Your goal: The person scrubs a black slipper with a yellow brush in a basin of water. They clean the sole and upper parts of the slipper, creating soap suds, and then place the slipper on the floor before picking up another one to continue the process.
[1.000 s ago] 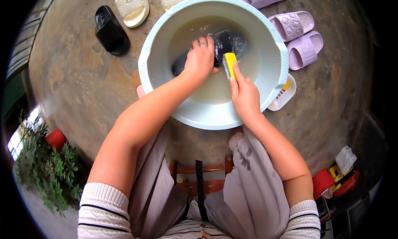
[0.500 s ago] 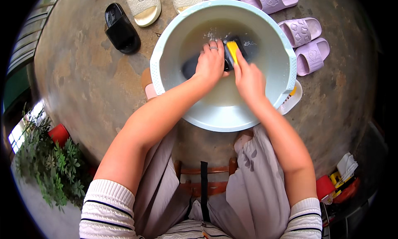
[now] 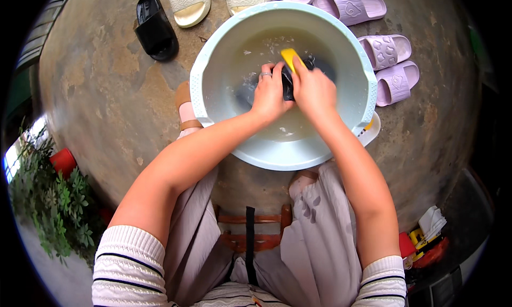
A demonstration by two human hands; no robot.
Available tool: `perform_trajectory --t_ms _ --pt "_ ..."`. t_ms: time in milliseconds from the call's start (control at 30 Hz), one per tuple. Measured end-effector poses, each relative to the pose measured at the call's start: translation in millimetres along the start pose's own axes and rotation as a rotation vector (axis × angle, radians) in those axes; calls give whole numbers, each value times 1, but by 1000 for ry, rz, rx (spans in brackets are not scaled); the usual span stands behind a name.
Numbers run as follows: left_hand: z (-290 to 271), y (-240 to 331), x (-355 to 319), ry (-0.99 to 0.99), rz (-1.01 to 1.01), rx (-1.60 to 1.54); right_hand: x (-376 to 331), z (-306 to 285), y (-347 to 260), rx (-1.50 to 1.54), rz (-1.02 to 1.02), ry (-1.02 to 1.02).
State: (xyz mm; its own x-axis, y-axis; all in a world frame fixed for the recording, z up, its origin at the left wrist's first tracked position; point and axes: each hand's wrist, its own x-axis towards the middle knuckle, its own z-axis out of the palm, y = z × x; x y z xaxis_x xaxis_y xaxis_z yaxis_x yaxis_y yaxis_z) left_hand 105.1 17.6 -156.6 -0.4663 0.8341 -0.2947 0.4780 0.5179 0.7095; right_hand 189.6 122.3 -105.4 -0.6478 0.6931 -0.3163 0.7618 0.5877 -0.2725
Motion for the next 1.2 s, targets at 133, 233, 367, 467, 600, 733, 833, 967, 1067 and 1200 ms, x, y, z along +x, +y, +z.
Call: perform_trajectory --t_ms 133,233,367,467,600,733,833,967,1067,1200 --pt "6 0 5 8 25 79 19 12 11 80 15 44" --pt "2 -8 6 11 57 170 -48 2 18 215 12 11" --pt "-13 7 -1 -59 85 289 -87 -19 44 654 154 79" --pt "-23 13 0 -53 191 377 -81 -21 55 651 100 238" --pt "-29 9 7 80 477 533 -70 -23 48 654 34 313" --pt "-30 3 9 85 545 570 -73 -16 40 621 116 173" --pt "-45 -8 13 18 480 431 -79 -9 40 556 47 208" --pt "-67 -4 9 -109 485 456 -86 -10 32 546 69 173" --pt "-90 14 2 -37 572 489 -81 -18 26 650 43 233" --pt "-124 39 -14 -89 450 621 -77 -25 17 647 8 180"
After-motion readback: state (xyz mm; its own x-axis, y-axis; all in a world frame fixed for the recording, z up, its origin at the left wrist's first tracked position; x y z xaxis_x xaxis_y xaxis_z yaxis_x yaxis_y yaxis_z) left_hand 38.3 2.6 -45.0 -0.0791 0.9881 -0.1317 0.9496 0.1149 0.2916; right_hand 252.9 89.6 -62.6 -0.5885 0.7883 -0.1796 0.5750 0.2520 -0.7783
